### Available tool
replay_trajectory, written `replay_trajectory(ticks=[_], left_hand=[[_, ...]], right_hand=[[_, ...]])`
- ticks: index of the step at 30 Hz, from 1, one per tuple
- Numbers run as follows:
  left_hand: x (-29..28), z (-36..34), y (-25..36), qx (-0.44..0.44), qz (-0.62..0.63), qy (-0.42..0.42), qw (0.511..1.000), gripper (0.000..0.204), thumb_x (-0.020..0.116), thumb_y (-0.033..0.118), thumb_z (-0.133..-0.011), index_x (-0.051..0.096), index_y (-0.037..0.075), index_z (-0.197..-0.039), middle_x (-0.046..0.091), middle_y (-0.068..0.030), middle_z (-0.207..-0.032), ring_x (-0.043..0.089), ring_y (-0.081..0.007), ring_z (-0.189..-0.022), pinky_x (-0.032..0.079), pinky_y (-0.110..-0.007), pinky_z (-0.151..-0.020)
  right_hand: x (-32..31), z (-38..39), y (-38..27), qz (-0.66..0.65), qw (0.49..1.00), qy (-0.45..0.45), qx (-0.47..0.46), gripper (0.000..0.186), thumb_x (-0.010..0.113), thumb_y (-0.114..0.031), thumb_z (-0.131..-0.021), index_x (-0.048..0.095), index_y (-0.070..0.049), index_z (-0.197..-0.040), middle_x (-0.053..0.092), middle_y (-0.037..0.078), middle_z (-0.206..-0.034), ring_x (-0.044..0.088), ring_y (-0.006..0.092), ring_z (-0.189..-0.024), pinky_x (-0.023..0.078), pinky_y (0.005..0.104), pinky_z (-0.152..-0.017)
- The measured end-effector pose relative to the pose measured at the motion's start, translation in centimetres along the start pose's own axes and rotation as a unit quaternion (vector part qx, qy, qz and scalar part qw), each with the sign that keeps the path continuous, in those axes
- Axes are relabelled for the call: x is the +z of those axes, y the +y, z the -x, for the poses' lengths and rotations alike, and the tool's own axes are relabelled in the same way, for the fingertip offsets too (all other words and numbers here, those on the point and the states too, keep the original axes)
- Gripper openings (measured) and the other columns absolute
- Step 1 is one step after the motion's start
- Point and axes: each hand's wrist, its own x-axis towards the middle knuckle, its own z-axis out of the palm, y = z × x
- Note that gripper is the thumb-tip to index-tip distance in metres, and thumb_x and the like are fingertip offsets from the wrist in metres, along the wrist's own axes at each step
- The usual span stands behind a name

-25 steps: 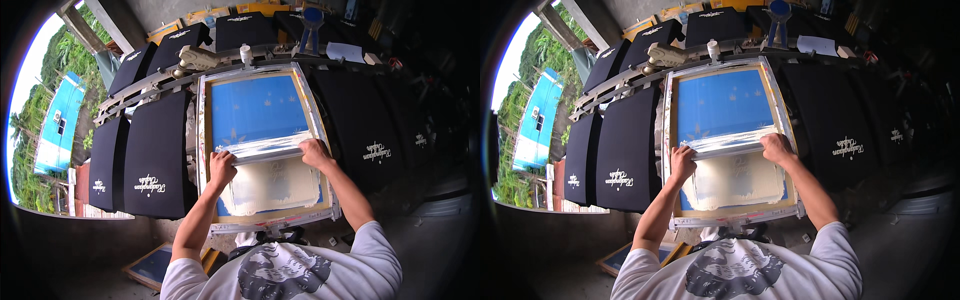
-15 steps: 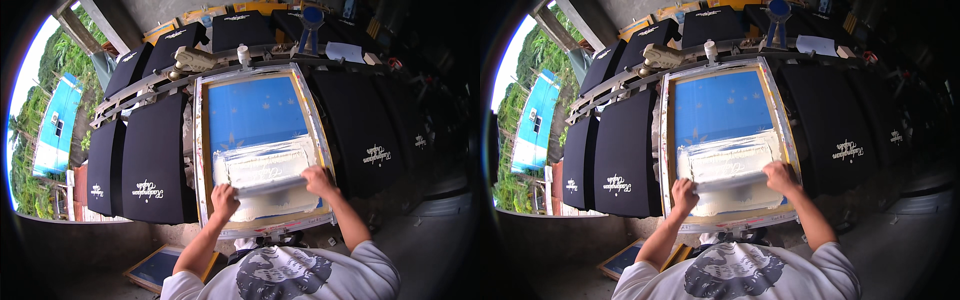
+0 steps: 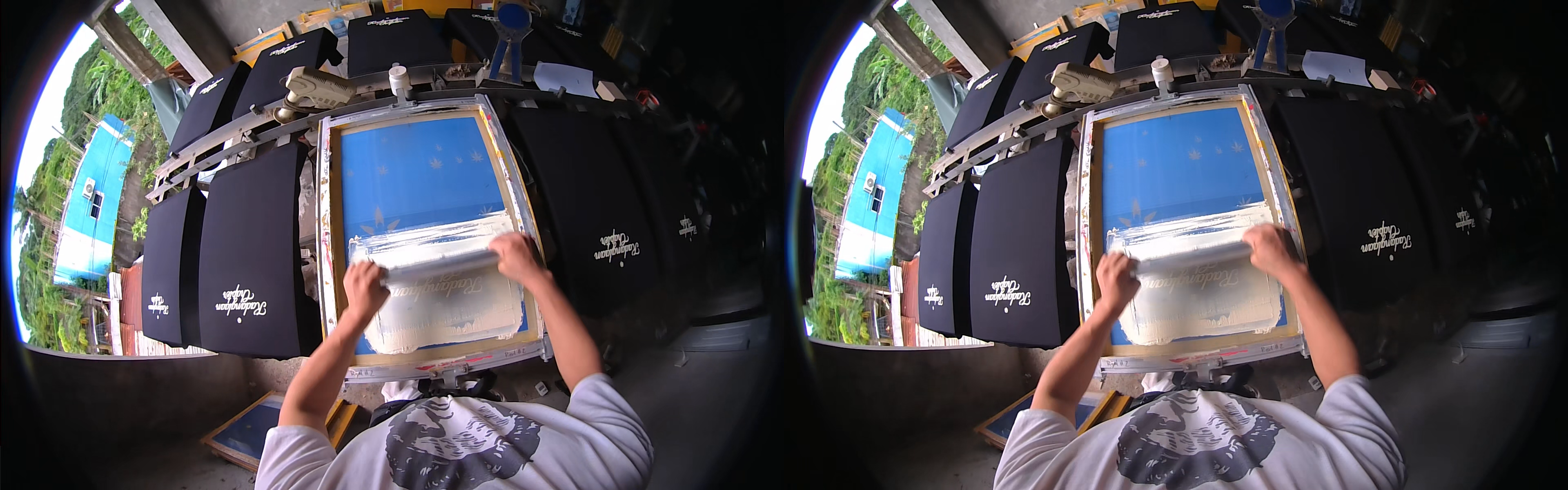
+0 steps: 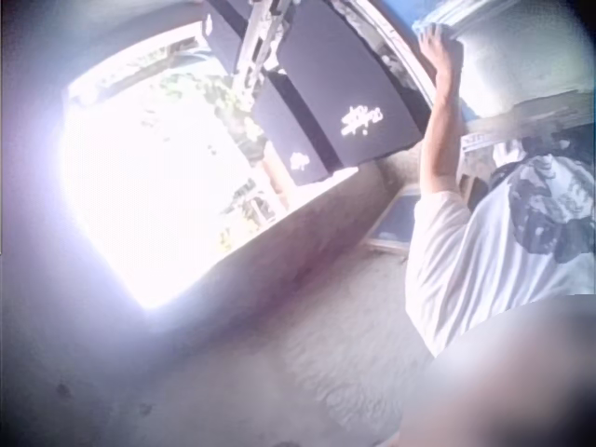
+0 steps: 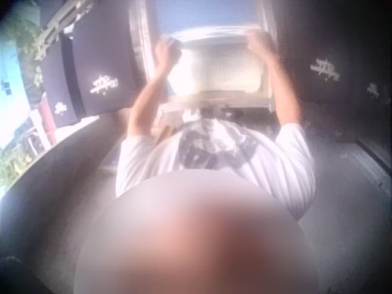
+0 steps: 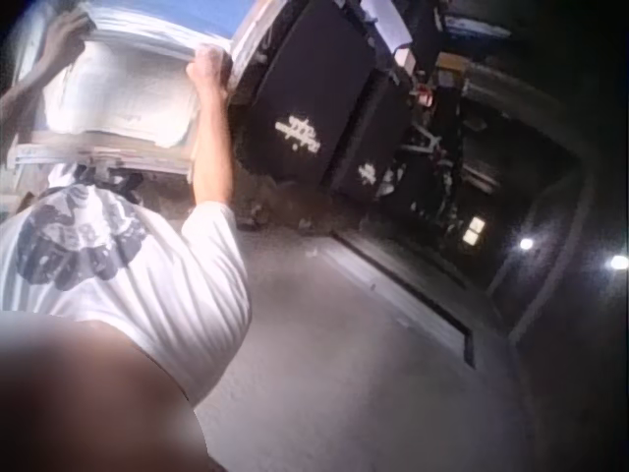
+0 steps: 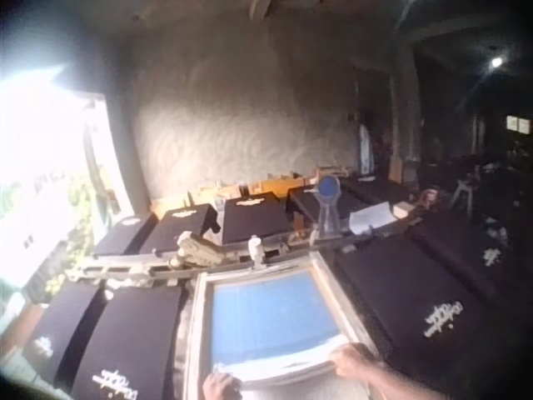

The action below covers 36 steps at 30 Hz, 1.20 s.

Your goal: The person uses a squeegee to pull white ink across a screen-printing frame, transferring a design onto a black t-shirt. The person repeats the process on multiple shirts laid out on a printing table.

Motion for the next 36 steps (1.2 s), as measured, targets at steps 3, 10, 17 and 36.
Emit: replay_trajectory(ticks=[3, 10, 17, 36], left_hand=[[-4.3, 7.2, 5.0, 0.001, 0.057, -0.037, 0.998, 0.032, 0.07, 0.003, -0.045, 0.061, 0.012, -0.075, 0.052, -0.0024, -0.072, 0.051, -0.0239, -0.064, 0.038, -0.038, -0.059], [-4.3, 4.0, 3.1, -0.017, 0.04, -0.029, 0.999, 0.024, 0.063, -0.003, -0.051, 0.064, 0.009, -0.072, 0.055, -0.0054, -0.07, 0.056, -0.0275, -0.067, 0.04, -0.039, -0.062], [-1.5, -2.8, -4.9, -0.02, -0.021, 0.029, 0.999, 0.021, 0.064, -0.005, -0.057, 0.062, 0.007, -0.073, 0.055, -0.0078, -0.074, 0.057, -0.0308, -0.073, 0.043, -0.041, -0.064], [3.7, -5.9, -0.2, -0.026, 0.008, 0.048, 0.998, 0.021, 0.065, -0.002, -0.059, 0.066, 0.009, -0.076, 0.059, -0.0063, -0.077, 0.06, -0.0292, -0.077, 0.042, -0.041, -0.068]], right_hand=[[-2.0, 7.1, -6.1, -0.004, 0.999, -0.019, 0.047, 0.021, 0.057, 0.01, -0.065, 0.066, -0.003, -0.08, 0.068, 0.016, -0.078, 0.066, 0.0374, -0.075, 0.051, 0.0429, -0.063], [-1.4, 5.4, -4.4, -0.007, 0.998, -0.053, 0.042, 0.012, 0.058, 0.005, -0.063, 0.06, -0.003, -0.071, 0.064, 0.018, -0.073, 0.065, 0.0394, -0.075, 0.049, 0.0487, -0.066], [3.6, -6.7, 0.6, 0.014, 1.0, -0.012, -0.001, 0.013, 0.055, 0.007, -0.064, 0.06, -0.002, -0.072, 0.06, 0.019, -0.073, 0.062, 0.0416, -0.075, 0.047, 0.0489, -0.065], [-2.2, -4.6, 4.1, 0.025, 1.0, 0.005, 0.016, 0.022, 0.056, 0.01, -0.069, 0.07, -0.001, -0.081, 0.069, 0.018, -0.082, 0.068, 0.0389, -0.08, 0.054, 0.0447, -0.07]])
